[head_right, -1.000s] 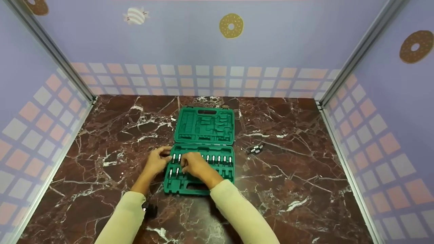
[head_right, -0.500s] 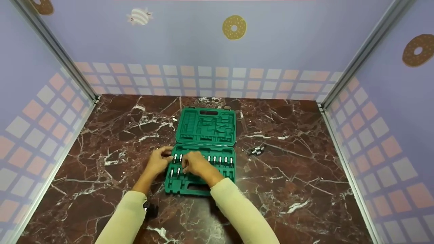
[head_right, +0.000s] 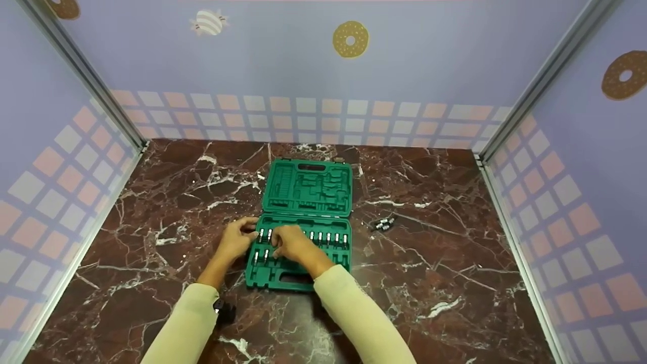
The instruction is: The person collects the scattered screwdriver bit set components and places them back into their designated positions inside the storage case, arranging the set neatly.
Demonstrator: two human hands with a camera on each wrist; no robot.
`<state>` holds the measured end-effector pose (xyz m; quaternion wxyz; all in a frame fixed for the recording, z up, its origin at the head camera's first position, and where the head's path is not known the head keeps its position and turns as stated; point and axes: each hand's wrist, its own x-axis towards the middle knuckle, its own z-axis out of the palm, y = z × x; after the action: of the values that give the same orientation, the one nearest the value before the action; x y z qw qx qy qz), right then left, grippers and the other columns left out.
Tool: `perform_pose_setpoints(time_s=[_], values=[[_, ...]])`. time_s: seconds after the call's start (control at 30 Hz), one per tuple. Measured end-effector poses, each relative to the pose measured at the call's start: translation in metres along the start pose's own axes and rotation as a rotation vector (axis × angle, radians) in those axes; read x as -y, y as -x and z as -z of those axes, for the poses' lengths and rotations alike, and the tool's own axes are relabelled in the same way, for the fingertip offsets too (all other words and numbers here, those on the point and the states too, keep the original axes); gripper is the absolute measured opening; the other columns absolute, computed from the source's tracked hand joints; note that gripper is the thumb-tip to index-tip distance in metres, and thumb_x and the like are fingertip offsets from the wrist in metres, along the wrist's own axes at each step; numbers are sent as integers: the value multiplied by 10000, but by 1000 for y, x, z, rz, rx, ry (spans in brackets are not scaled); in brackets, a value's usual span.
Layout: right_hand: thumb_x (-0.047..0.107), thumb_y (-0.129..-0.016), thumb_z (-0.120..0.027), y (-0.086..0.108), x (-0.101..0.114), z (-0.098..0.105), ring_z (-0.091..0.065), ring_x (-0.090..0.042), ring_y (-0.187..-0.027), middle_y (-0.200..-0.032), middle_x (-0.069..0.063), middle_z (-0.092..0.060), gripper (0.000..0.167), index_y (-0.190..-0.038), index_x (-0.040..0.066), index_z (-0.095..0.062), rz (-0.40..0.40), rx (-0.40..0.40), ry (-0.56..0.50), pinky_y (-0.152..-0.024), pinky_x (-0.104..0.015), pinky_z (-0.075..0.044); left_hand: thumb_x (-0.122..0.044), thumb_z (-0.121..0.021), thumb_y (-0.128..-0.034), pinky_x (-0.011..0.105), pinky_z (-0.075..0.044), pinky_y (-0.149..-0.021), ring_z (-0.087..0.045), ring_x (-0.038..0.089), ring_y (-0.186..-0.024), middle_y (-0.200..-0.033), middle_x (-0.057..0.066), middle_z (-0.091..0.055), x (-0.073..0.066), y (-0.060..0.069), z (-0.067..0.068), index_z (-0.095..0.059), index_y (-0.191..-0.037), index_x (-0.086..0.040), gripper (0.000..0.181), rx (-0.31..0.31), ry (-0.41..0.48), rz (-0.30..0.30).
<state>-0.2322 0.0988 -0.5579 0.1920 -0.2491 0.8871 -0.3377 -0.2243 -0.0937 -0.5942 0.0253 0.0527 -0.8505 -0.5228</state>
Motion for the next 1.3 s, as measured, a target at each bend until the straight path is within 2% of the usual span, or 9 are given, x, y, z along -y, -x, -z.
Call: perform_pose_setpoints(time_s=[0.23, 0.43, 0.57, 0.73, 1.03, 1.3], values=[[41, -866, -817, -1, 0, -4, -599, -123, -747, -841, -40, -678, 141, -913, 49, -684, -8, -17, 9, -667, -308, -532, 52, -689, -893, 467, -560, -910, -705, 321, -1005, -1063, 172, -745, -1, 0, 0, -741, -1205, -27, 326, 10, -8, 8], [45, -878, -806, 0, 1, -5, -626, -162, -777, -868, -73, -700, 128, -905, 62, -682, -6, -23, 48, -703, -367, -558, 56, -684, -898, 473, -562, -913, -706, 334, -1007, -1068, 187, -744, -1, -1, 1, -738, -1209, -20, 324, 15, 2, 2], [52, -891, -796, 3, -1, -7, -675, -206, -826, -904, -87, -715, 113, -921, 62, -688, 33, -30, 71, -731, -382, -579, 58, -680, -899, 470, -564, -905, -705, 330, -1005, -1067, 181, -743, 0, 0, -1, -739, -1210, -23, 327, 18, 10, 5], [77, -903, -791, 8, -4, -8, -701, -215, -878, -960, -81, -719, 104, -958, 72, -704, 99, -55, 82, -755, -341, -589, 58, -680, -901, 470, -568, -895, -709, 324, -1002, -1071, 178, -745, 1, 0, 0, -735, -1214, -20, 328, 21, 3, -5], [96, -923, -776, 19, -12, -1, -669, -155, -851, -951, -41, -697, 100, -991, 90, -703, 86, -94, 7, -748, -322, -577, 60, -683, -887, 473, -571, -886, -716, 328, -975, -1058, 184, -746, 1, -2, 0, -738, -1204, -16, 331, 9, -10, -16], [120, -925, -776, 35, -16, 11, -646, -142, -850, -966, -29, -672, 136, -1030, 79, -701, 105, -173, -18, -737, -293, -565, 68, -681, -894, 478, -563, -902, -707, 336, -997, -1069, 189, -743, 2, -1, 0, -734, -1211, -13, 331, 12, 3, -2]])
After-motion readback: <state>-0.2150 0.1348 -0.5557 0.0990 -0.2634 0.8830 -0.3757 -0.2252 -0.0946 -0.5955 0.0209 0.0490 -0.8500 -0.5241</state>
